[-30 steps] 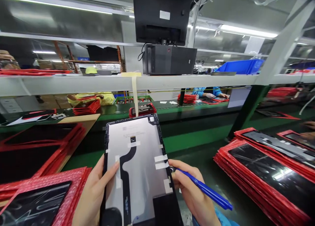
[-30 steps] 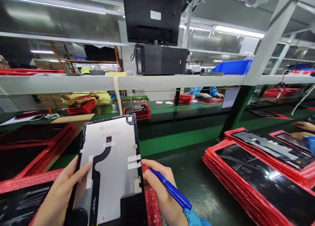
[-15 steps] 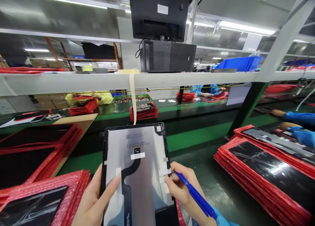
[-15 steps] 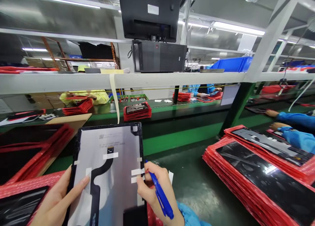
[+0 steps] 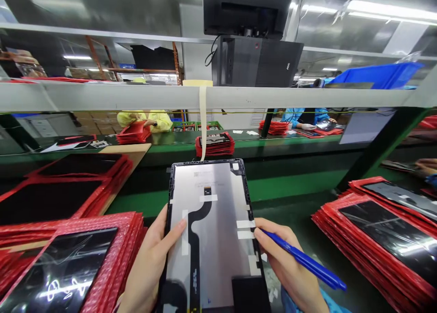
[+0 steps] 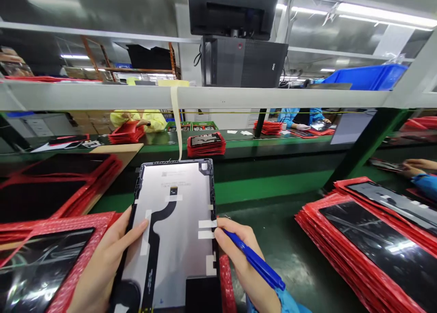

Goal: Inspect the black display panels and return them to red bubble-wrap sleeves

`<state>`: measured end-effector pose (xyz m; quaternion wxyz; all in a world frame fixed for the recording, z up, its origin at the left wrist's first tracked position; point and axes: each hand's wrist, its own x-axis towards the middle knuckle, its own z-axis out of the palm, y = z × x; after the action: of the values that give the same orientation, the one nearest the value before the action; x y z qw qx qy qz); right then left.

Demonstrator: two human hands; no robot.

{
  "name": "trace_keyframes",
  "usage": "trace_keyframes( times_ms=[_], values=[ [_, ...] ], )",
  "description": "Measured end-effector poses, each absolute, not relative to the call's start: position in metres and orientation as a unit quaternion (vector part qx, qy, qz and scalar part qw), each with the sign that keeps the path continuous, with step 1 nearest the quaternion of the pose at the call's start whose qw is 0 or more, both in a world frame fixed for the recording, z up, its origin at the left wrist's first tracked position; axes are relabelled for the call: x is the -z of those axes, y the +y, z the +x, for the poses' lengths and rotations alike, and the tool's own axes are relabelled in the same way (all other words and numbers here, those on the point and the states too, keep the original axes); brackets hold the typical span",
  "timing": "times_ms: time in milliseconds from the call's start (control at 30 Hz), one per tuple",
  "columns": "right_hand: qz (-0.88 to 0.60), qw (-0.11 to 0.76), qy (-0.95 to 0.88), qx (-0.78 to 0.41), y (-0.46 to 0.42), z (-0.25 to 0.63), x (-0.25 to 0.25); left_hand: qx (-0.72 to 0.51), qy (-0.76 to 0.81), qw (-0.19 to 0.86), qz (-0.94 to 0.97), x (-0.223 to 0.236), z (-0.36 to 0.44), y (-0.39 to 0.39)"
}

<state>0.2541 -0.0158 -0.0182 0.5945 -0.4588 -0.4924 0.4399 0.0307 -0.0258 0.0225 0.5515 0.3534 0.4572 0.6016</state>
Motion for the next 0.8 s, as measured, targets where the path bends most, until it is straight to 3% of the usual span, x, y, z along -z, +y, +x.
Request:
trace_keyframes(
  times_ms=[167,400,567,633,700,800],
  values=[
    [-0.461,0.584,-0.536,-0.398,-0.014,0.250,0.010,-0.603,0.471,0.546,0.341,-0.021,0.031,-0.030],
    [-0.444,0.463,-0.663,-0.386,-0.007,0.248,-0.006,-0.615,0.500,0.460,0.400,-0.026,0.042,-0.040],
    [-0.453,0.485,-0.628,-0.407,0.002,0.246,-0.001,-0.643,0.490,0.411,0.422,-0.023,0.048,-0.044],
    [-0.432,0.534,-0.580,-0.438,0.001,0.246,0.000,-0.650,0.502,0.327,0.468,-0.015,0.042,-0.043],
    [-0.374,0.579,-0.524,-0.500,-0.002,0.247,0.000,-0.628,0.493,0.173,0.577,-0.006,0.033,-0.039],
    [-0.244,0.567,-0.451,-0.645,-0.010,0.249,0.000,-0.498,0.339,-0.079,0.794,0.000,0.020,-0.029]
  ],
)
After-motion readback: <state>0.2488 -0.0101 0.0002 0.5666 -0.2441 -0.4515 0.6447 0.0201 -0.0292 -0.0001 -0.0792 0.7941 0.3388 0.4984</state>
